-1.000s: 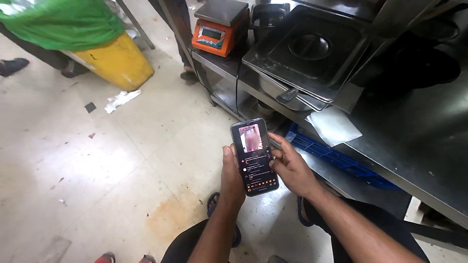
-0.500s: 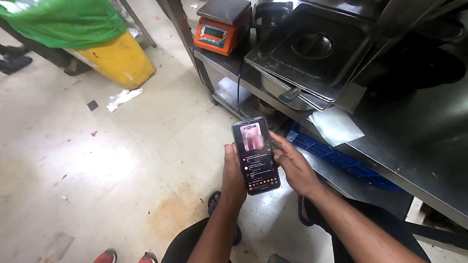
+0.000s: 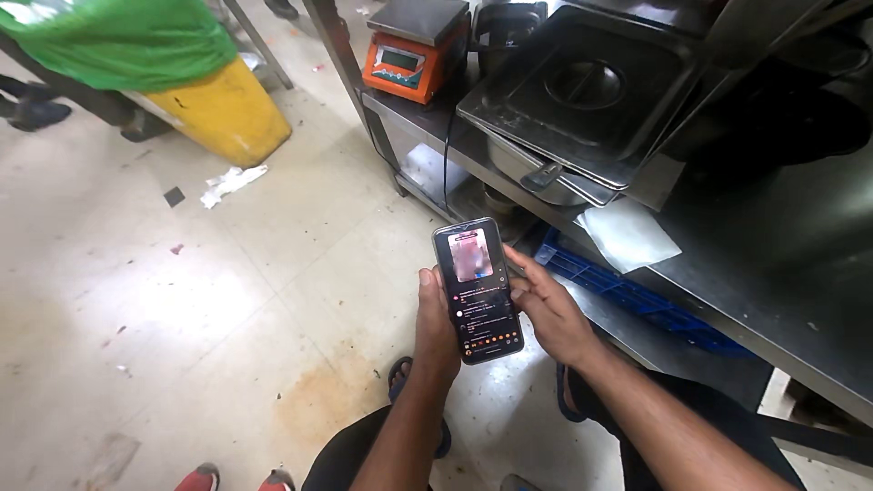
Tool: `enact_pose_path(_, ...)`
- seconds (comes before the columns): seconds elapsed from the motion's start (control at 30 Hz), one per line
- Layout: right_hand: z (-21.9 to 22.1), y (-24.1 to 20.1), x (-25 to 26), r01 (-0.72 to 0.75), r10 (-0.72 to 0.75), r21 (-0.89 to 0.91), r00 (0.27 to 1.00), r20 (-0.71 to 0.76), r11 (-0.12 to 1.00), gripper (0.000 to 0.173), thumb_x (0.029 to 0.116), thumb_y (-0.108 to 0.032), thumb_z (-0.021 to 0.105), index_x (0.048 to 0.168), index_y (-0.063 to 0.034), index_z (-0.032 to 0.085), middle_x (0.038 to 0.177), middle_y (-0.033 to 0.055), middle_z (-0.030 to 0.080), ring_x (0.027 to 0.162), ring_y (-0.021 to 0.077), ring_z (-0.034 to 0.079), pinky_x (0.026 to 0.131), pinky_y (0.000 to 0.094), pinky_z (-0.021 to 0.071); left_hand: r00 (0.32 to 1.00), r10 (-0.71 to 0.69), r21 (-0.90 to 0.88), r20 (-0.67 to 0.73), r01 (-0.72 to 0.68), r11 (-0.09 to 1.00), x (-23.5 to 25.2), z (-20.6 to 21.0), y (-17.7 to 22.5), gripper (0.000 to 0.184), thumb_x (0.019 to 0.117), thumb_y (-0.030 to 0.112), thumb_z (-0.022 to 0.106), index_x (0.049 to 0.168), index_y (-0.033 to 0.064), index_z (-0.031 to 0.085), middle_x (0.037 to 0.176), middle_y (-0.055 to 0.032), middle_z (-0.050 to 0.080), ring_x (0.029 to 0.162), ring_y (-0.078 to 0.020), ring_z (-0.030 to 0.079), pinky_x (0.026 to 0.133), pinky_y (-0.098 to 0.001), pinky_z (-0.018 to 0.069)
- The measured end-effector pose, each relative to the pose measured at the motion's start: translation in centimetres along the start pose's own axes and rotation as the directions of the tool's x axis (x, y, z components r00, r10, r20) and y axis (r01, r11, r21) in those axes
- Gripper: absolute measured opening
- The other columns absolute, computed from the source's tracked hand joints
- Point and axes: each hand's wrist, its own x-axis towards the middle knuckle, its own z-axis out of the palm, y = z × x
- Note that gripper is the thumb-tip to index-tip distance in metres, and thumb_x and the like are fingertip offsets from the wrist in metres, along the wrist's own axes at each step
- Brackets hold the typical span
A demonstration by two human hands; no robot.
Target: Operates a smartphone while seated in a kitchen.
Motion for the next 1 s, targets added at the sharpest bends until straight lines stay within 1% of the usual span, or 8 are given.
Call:
enact_pose_path(0.17,-0.03,-0.10,-0.02,-0.002,0.002,-0.010,1.000,0.001,1.000,0.059,0.0994,-0.007,0.037,0.158,-0.0138,0.034,0.113,0.0020,0.074,0.097,0.0114,0.072,0.084,0.0346,0.0606,1.000,0.012,-0.017,0.020,-0.012,1.000,0.07,-0.04,0.01,0.090,0.0870,0.089,0.021,0.138,0.0204,0.050,0.116,-0.0036,0.070,0.097,-0.0162,0.071,0.076,-0.0367,0.0614)
enact_pose_path(0.23,-0.05,-0.12,0.00,-0.004,0.004,-0.011,1.000,0.003,1.000,0.060,0.0984,-0.006,0.037,0.158,-0.0135,0.034,0.113,0.0020,0.074,0.097,0.0115,0.072,0.084,0.0347,0.0607,1.000,0.016,-0.019,0.019,-0.015,1.000,0.09,-0.06,-0.01,0.091,0.0871,0.089,0.022,0.140,0.0196,0.050,0.116,-0.0042,0.070,0.097,-0.0168,0.071,0.076,-0.0374,0.0615)
enact_pose_path(0.33,-0.11,-0.14,-0.04,-0.013,0.012,0.014,1.000,0.013,1.000,0.064,0.0960,-0.003,0.039,0.159,-0.0135,0.034,0.117,0.0028,0.074,0.099,0.0128,0.072,0.085,0.0353,0.0610,1.000,0.010,-0.005,0.010,-0.010,1.000,0.02,-0.08,0.04,0.091,0.0870,0.089,0.021,0.138,0.0197,0.049,0.116,-0.0041,0.070,0.097,-0.0167,0.071,0.076,-0.0376,0.0613)
enact_pose_path(0.47,-0.13,-0.07,-0.05,-0.005,0.005,0.012,1.000,0.019,1.000,0.065,0.0959,-0.002,0.040,0.159,-0.0122,0.033,0.119,0.0024,0.073,0.099,0.0123,0.072,0.085,0.0346,0.0609,1.000,0.014,0.011,0.010,-0.014,1.000,-0.05,-0.09,0.10,0.092,0.0878,0.088,0.019,0.141,0.0197,0.048,0.119,-0.0041,0.069,0.100,-0.0169,0.071,0.078,-0.0377,0.0613)
enact_pose_path(0.53,-0.15,-0.09,-0.07,-0.002,0.001,0.014,1.000,0.021,1.000,0.065,0.0956,-0.002,0.040,0.159,-0.0119,0.032,0.120,0.0022,0.073,0.099,0.0117,0.072,0.085,0.0340,0.0607,1.000,0.021,0.001,0.015,-0.021,1.000,0.00,-0.08,0.09,0.090,0.0882,0.088,0.020,0.140,0.0196,0.048,0.117,-0.0043,0.069,0.099,-0.0168,0.071,0.077,-0.0376,0.0613)
enact_pose_path(0.7,-0.11,-0.14,-0.06,-0.014,0.013,0.020,1.000,0.017,1.000,0.066,0.0950,-0.002,0.041,0.160,-0.0129,0.032,0.117,0.0023,0.074,0.095,0.0113,0.072,0.081,0.0328,0.0610,0.999,0.021,-0.021,0.030,-0.021,1.000,0.05,-0.11,0.11,0.089,0.0886,0.087,0.022,0.140,0.0202,0.049,0.117,-0.0041,0.069,0.098,-0.0162,0.071,0.077,-0.0367,0.0612)
enact_pose_path(0.83,-0.10,-0.16,-0.09,-0.025,0.024,0.021,1.000,0.018,0.999,0.067,0.0953,-0.002,0.042,0.160,-0.0139,0.032,0.117,0.0022,0.074,0.093,0.0115,0.072,0.079,0.0324,0.0611,0.999,0.021,-0.020,0.032,-0.020,1.000,0.05,-0.10,0.13,0.088,0.0893,0.086,0.020,0.141,0.0200,0.048,0.118,-0.0045,0.069,0.099,-0.0170,0.071,0.077,-0.0374,0.0614)
enact_pose_path(1.0,-0.06,-0.19,-0.11,-0.019,0.019,0.018,1.000,0.018,1.000,0.067,0.0950,-0.002,0.042,0.160,-0.0138,0.032,0.120,0.0023,0.073,0.096,0.0120,0.073,0.081,0.0331,0.0615,1.000,0.011,-0.010,0.013,-0.011,1.000,-0.07,-0.06,0.20,0.088,0.0903,0.085,0.019,0.141,0.0203,0.048,0.119,-0.0039,0.069,0.100,-0.0164,0.071,0.078,-0.0376,0.0613)
